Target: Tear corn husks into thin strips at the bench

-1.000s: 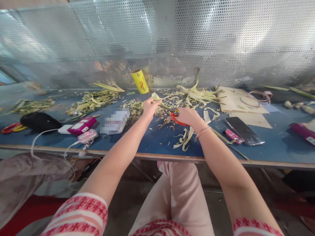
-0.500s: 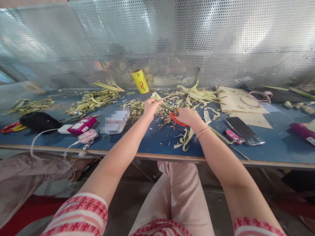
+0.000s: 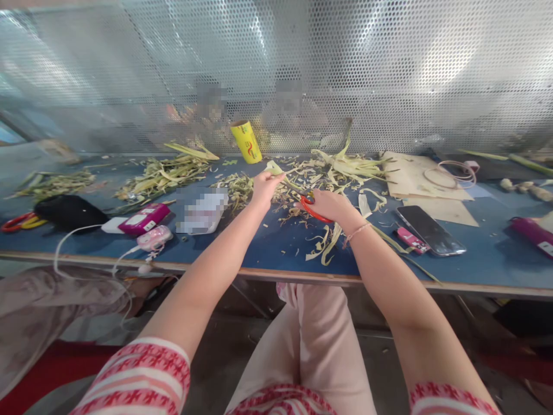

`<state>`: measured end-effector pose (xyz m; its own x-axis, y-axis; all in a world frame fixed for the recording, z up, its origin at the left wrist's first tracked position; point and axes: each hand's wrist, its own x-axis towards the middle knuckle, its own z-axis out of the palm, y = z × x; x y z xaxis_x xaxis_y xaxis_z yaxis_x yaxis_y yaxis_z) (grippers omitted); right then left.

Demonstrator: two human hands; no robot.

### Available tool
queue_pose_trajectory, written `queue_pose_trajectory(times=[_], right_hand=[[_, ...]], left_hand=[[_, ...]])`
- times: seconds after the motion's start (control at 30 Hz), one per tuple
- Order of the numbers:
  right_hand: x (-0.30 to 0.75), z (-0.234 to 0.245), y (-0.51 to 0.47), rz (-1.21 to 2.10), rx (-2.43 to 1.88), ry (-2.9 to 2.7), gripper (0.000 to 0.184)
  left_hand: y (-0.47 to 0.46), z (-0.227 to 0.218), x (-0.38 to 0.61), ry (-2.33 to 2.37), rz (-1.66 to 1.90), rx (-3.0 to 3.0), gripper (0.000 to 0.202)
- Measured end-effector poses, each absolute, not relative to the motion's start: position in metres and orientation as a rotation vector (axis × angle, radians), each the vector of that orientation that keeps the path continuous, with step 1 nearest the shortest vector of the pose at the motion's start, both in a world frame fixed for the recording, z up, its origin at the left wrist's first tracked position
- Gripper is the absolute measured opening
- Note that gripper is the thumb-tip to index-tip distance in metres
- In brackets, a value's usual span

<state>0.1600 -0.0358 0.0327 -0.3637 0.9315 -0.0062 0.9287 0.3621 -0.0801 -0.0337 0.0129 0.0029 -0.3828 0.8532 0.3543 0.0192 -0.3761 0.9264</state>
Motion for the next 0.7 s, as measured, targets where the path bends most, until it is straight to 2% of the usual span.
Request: queue_pose_trajectory(times=[0.23, 0.7], right_hand=[[0.1605, 0.0335, -0.0356, 0.141, -1.735, -2.535, 0.084], [0.158, 0.0369, -0.0333, 0.083, -1.725, -2.474, 0.08]], left_hand=[[0.0156, 0.001, -0.0339, 1.2, 1.801, 1.261, 0.018], [0.012, 0.0034, -0.0333, 1.123, 1.798, 1.143, 0.019]])
